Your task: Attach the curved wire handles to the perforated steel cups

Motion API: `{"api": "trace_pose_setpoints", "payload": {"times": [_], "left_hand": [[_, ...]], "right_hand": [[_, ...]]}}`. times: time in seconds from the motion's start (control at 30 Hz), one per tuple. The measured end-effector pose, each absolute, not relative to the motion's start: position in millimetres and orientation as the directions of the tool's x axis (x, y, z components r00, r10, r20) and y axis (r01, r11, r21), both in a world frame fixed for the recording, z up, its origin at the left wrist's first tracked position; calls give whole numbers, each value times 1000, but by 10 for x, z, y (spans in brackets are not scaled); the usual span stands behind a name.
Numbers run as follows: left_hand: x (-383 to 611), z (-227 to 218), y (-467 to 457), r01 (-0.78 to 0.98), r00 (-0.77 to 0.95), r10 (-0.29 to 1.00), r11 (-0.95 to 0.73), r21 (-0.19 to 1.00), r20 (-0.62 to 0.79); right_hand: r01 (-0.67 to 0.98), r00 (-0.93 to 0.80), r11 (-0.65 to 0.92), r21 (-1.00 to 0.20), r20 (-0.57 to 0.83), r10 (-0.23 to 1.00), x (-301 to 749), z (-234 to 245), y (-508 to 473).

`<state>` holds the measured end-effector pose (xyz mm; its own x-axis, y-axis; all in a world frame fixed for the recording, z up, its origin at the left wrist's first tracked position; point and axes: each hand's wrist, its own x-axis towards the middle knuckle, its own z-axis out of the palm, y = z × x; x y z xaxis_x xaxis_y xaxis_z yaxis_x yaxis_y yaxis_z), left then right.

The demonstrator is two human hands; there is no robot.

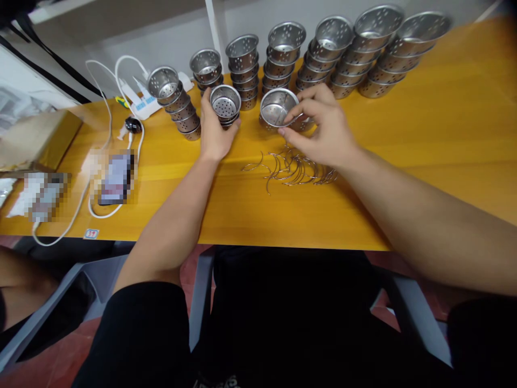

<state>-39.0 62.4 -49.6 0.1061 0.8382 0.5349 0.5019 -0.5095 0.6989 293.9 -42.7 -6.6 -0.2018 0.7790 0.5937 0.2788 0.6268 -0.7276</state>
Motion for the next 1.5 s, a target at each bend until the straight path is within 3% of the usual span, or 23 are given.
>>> {"api": "trace_pose_setpoints", "payload": {"times": [0.27, 0.43, 0.67, 0.8, 1.07, 1.27, 1.5], "left_hand": [[-263, -263, 425, 372, 154, 869, -492, 787, 470], [-246, -318, 425, 459, 257, 810, -583, 671, 528], [-133, -314, 297, 479, 357, 793, -609, 633, 493], [-1, -344, 216, 437, 449, 754, -653, 619, 478], [148, -290, 88, 427, 484, 751, -651, 628, 450], [133, -272, 77, 474, 416, 793, -607, 638, 445], [-165, -277, 331, 529, 212, 877, -474, 703, 432]], "right_hand": [[310, -194, 682, -662, 658, 728, 2944, -105, -386], [409, -182, 658, -632, 650, 738, 2919, -25, -459], [625, -221, 522, -579, 511, 831, 2879, 178, -642], [556, -186, 605, -570, 625, 758, 2825, 148, -607], [588, -282, 568, -576, 512, 812, 2789, 186, -624], [589, -267, 552, -590, 503, 822, 2788, 205, -657], [611, -247, 518, -599, 477, 843, 2836, 163, -633]]}}
